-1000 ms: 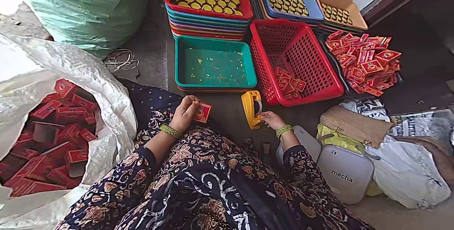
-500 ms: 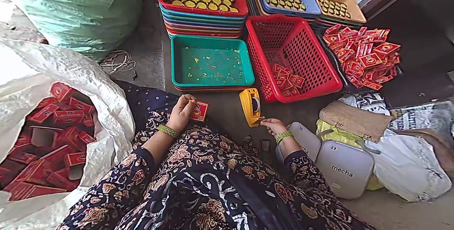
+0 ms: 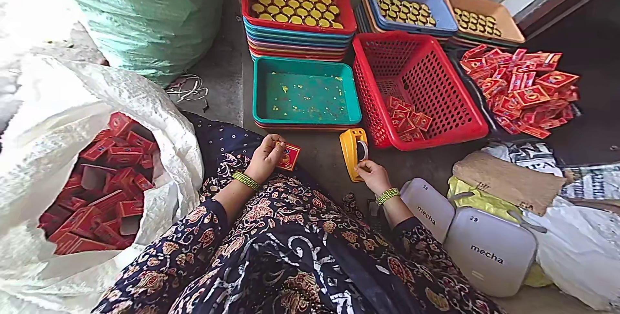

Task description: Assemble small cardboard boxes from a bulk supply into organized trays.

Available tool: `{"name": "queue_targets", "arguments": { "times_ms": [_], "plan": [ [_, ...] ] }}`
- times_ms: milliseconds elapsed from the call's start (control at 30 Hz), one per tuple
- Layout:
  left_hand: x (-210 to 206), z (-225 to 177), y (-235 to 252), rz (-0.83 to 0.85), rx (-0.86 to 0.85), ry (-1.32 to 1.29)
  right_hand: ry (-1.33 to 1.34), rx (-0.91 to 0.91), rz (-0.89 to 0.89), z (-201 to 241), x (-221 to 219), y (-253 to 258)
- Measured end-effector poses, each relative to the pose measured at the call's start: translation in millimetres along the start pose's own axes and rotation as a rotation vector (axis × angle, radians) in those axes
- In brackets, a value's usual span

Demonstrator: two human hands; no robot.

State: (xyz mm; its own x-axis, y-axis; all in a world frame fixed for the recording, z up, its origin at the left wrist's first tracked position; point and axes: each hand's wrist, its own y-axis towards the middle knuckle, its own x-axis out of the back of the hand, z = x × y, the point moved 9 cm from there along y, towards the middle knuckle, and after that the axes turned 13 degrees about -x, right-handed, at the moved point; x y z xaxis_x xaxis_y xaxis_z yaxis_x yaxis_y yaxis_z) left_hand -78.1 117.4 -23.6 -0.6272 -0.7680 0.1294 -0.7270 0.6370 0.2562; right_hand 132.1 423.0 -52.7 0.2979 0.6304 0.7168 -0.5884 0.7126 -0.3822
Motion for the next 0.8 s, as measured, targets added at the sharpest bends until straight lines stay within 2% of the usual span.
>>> {"name": "queue_targets", "arguments": {
  "times_ms": [67,133,233,300,433,800],
  "plan": [
    [-2,0,2,0.005,-0.032,0.017,0.295,0.186,0.105,51,-21,-20],
    [-3,-2,3,0.021,-0.047,0.03,0.526,0.294,0.286,107,-45,-46],
    [-4,-2,2,0.033,-0.054,0.024,0.736,0.287,0.561,166,-85,-72],
    [-1,-1,1,0.02,-0.057,0.022,0.811,0.212,0.64,185,-107,-75],
    [3,-1,2,0.026,-0.086,0.011,0.852,0.057,0.591,189,-130,-63],
    [-1,-4,-1,0.039,-0.149,-0.047,0.75,-0.069,0.341,176,-127,-42]
  ]
}}
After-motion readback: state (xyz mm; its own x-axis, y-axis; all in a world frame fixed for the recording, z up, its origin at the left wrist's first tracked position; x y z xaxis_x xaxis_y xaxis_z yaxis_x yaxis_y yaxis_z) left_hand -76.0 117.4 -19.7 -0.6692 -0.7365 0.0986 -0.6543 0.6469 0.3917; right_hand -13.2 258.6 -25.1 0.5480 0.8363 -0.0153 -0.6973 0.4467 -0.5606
